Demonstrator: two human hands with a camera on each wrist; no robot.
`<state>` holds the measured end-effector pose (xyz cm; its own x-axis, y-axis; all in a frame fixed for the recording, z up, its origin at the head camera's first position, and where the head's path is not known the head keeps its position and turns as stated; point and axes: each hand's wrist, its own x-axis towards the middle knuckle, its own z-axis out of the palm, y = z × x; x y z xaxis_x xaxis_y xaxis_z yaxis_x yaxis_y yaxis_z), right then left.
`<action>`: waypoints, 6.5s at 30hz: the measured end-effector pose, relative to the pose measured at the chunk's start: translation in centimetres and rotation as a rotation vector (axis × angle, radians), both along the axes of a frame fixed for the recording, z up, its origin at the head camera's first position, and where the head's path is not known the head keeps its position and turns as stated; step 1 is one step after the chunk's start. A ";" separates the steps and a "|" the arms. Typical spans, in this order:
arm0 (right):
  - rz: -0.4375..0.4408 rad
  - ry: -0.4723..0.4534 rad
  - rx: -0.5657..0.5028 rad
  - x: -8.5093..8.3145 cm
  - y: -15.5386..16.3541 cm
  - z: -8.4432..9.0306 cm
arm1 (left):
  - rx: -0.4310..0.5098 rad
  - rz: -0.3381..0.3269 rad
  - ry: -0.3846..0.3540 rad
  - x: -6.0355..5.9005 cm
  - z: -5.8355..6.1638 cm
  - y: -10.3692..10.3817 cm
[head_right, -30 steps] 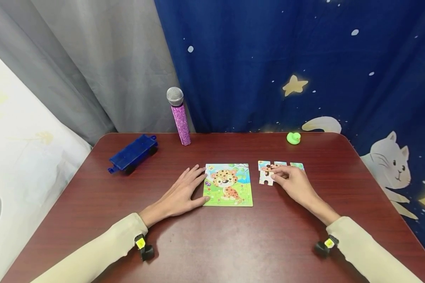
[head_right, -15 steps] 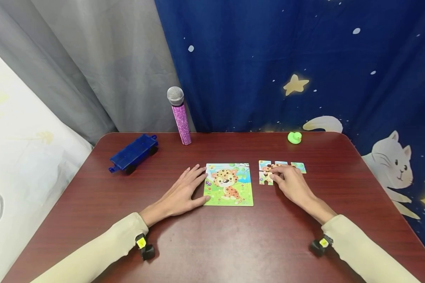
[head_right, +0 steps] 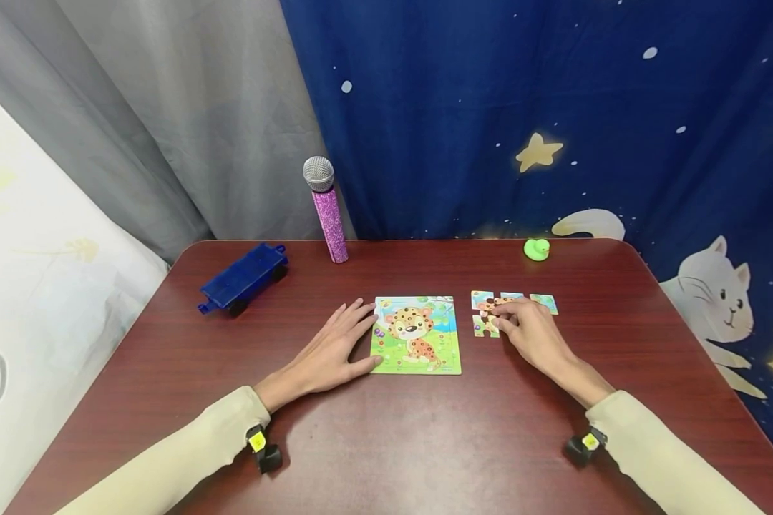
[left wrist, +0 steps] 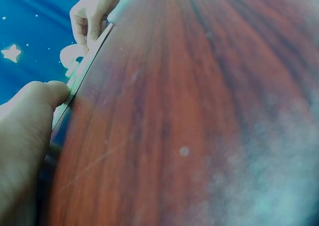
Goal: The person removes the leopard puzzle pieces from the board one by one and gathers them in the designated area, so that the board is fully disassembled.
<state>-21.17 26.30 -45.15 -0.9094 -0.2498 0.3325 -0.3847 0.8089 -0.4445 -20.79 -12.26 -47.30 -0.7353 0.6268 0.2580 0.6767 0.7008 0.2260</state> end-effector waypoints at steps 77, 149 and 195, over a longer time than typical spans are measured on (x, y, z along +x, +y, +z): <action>0.305 -0.554 -0.345 -1.1 -8.4 1.1 | -0.007 -0.001 0.002 0.1 -0.1 -0.1; 0.304 -0.455 -0.231 -0.8 -9.3 1.5 | -0.034 0.002 -0.001 0.0 0.1 0.0; 0.268 -0.545 -0.458 -0.3 -9.6 1.7 | -0.024 0.006 -0.012 0.2 0.0 -0.1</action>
